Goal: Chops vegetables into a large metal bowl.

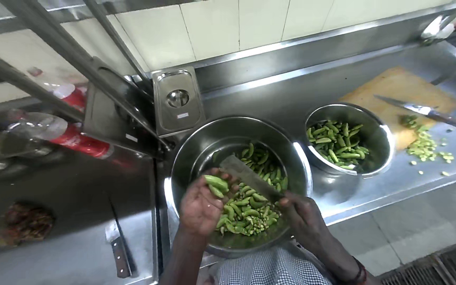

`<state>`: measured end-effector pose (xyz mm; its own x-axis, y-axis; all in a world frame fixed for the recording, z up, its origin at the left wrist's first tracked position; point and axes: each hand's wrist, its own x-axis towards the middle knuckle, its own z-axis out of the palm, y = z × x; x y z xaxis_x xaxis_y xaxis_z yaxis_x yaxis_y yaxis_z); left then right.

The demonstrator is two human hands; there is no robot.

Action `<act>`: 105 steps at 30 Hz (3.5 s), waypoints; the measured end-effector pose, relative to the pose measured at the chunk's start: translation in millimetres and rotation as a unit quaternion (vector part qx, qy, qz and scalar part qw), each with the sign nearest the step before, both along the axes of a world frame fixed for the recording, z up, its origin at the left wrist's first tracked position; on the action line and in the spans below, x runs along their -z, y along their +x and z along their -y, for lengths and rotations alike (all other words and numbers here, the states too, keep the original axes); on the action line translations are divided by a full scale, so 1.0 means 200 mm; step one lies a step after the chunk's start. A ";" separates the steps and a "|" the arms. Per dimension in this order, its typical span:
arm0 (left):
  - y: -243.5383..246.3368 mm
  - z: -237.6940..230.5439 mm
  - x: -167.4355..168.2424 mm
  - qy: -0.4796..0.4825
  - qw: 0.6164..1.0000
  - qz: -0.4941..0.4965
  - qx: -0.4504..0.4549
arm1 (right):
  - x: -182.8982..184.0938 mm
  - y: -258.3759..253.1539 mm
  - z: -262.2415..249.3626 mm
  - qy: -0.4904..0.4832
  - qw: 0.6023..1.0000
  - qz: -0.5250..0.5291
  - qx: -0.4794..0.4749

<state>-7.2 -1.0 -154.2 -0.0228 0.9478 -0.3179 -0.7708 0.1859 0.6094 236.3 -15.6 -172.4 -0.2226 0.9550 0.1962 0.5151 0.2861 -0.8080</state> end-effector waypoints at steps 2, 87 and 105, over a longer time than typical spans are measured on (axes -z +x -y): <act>-0.08 -0.03 0.00 0.005 0.997 -0.068 -0.021 | 0.01 0.01 -0.01 -0.006 1.000 0.015 0.014; -0.08 -0.07 -0.05 -0.036 0.976 -0.216 -0.020 | 0.01 0.02 0.00 0.033 0.998 0.039 0.026; -0.05 -0.29 0.34 -0.044 0.363 -0.793 0.488 | 0.03 0.02 0.00 -0.022 0.999 0.037 0.031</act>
